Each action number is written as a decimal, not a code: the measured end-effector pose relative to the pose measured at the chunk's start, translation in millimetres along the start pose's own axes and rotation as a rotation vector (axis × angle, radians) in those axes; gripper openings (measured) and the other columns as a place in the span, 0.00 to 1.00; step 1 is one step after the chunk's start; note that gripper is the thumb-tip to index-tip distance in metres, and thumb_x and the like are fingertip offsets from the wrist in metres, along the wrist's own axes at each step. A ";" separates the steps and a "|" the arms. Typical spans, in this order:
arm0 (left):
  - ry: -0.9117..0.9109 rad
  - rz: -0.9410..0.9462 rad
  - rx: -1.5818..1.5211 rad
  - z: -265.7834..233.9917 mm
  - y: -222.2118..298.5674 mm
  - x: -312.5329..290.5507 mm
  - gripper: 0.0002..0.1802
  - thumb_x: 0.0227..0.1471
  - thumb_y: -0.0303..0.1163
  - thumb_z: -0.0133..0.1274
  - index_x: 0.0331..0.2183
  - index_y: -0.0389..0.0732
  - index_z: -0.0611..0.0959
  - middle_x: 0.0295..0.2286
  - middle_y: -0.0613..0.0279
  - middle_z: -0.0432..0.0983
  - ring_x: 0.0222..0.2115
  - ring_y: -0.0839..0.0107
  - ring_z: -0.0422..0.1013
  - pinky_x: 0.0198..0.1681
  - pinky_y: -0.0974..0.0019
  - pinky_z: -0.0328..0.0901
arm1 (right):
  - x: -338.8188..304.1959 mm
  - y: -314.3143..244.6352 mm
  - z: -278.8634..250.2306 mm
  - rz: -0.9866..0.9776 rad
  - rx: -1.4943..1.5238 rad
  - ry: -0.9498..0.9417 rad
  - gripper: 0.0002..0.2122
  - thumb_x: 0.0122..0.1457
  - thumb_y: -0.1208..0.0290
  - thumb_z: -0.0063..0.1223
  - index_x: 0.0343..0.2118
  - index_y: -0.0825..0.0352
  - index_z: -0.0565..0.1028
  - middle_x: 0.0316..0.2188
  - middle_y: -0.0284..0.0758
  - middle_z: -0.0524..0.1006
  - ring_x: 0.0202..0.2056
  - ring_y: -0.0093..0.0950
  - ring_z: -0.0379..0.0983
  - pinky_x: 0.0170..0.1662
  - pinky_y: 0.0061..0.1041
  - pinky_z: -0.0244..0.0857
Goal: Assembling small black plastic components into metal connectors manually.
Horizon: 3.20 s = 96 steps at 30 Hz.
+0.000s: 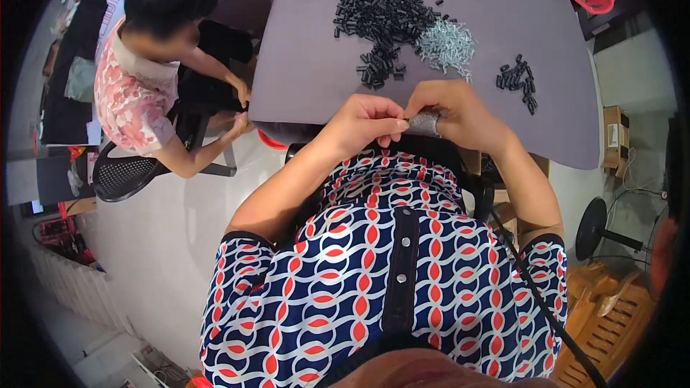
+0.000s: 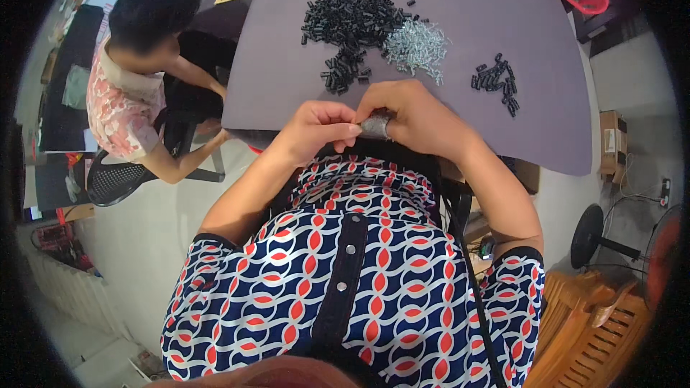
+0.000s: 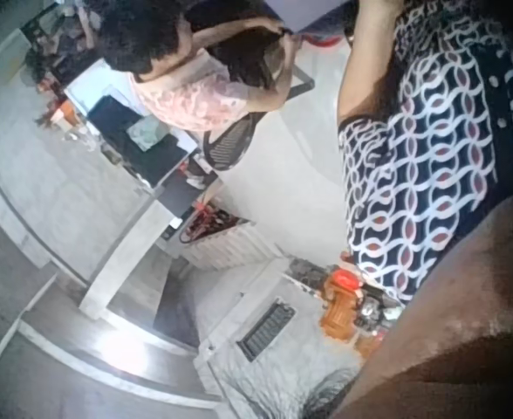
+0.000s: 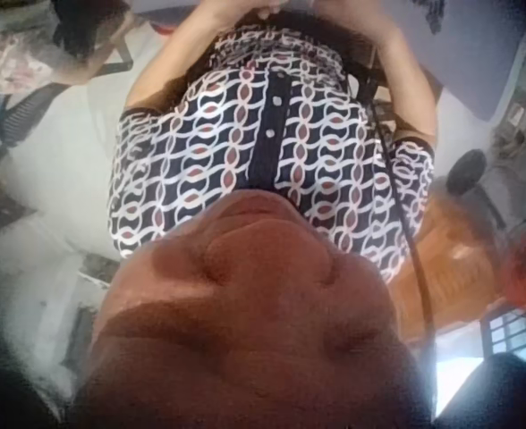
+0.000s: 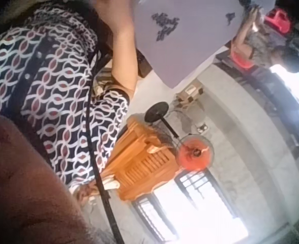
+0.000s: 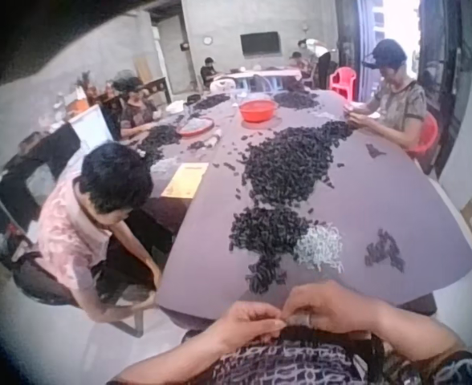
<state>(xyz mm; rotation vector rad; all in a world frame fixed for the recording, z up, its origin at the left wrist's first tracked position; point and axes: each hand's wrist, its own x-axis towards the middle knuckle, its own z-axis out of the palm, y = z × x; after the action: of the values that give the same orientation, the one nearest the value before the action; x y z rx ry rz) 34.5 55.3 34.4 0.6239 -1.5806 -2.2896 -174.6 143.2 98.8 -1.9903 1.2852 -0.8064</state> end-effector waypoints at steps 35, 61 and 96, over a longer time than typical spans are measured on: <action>0.001 -0.057 -0.555 28.5 -21.9 -21.7 0.10 0.59 0.30 0.54 0.39 0.34 0.83 0.38 0.57 0.81 0.31 0.76 0.70 0.36 0.72 0.64 | -21.7 -5.9 46.1 -0.233 -0.392 0.265 0.19 0.43 0.80 0.61 0.42 0.67 0.75 0.33 0.37 0.77 0.36 0.39 0.75 0.38 0.35 0.69; 0.658 0.538 1.203 -35.6 -3.0 16.6 0.14 0.47 0.29 0.62 0.39 0.39 0.81 0.31 0.57 0.75 0.30 0.57 0.73 0.33 0.57 0.68 | -40.4 62.4 3.5 0.184 -0.680 0.519 0.15 0.44 0.83 0.58 0.39 0.67 0.79 0.40 0.37 0.76 0.46 0.40 0.70 0.49 0.36 0.66; 0.248 0.555 0.263 20.4 11.3 16.7 0.06 0.59 0.24 0.54 0.39 0.37 0.78 0.28 0.71 0.75 0.28 0.83 0.69 0.32 0.77 0.65 | -12.5 3.4 13.0 0.027 0.304 0.531 0.08 0.55 0.86 0.53 0.37 0.71 0.78 0.36 0.30 0.78 0.41 0.21 0.74 0.46 0.19 0.66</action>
<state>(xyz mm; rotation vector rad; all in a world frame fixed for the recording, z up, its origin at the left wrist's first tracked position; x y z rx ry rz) 9.7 59.9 48.0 0.4334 -1.6828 -1.5615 -170.7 156.1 86.2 -1.5650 1.3648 -1.4889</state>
